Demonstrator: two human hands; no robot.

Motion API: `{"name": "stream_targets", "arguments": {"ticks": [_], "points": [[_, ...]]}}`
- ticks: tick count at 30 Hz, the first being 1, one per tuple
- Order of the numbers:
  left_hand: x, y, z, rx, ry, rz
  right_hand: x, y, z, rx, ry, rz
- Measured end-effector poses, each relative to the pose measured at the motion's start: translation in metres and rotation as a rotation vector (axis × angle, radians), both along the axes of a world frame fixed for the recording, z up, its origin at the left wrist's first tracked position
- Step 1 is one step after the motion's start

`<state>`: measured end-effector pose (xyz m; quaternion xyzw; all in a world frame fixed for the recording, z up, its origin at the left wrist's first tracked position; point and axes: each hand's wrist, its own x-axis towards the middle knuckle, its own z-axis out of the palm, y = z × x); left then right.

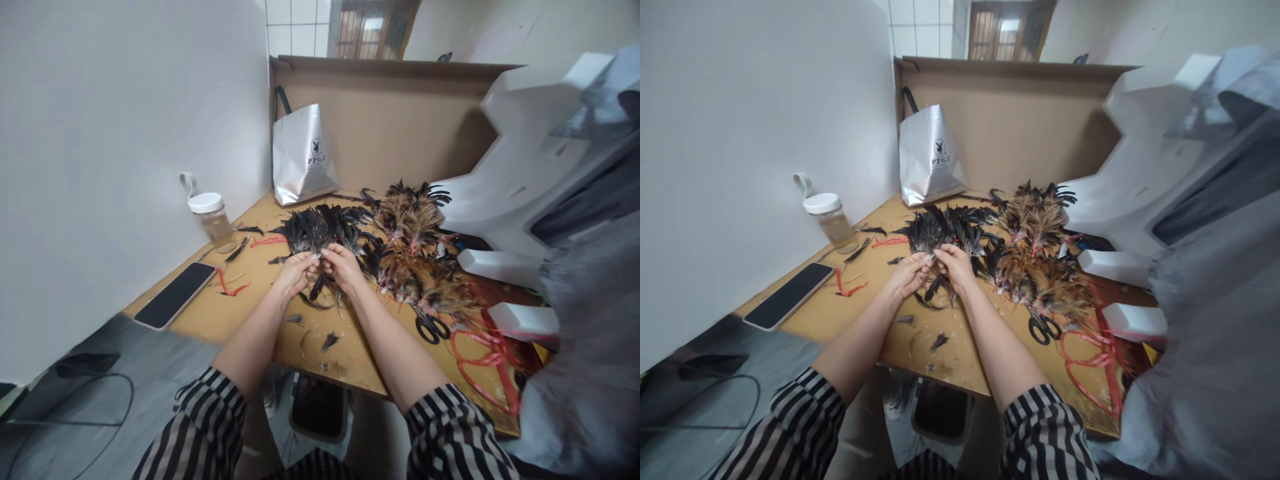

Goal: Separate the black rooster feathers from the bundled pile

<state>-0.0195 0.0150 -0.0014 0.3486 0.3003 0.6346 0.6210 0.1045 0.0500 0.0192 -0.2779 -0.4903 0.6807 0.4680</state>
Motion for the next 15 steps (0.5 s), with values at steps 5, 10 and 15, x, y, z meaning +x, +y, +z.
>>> {"name": "stream_targets", "arguments": {"ticks": [5, 10, 15], "points": [[0.0012, -0.0037, 0.0026, -0.022, -0.003, -0.071, 0.0079, 0.0011, 0.0006, 0.005, -0.01, 0.082], [0.0023, -0.0043, 0.0033, -0.049, 0.103, 0.012, 0.0102, 0.0057, -0.005, 0.048, -0.029, 0.027], [0.0021, -0.0038, 0.0029, -0.048, 0.188, 0.029, 0.0079, 0.0059, -0.0067, 0.121, -0.089, -0.077]]}}
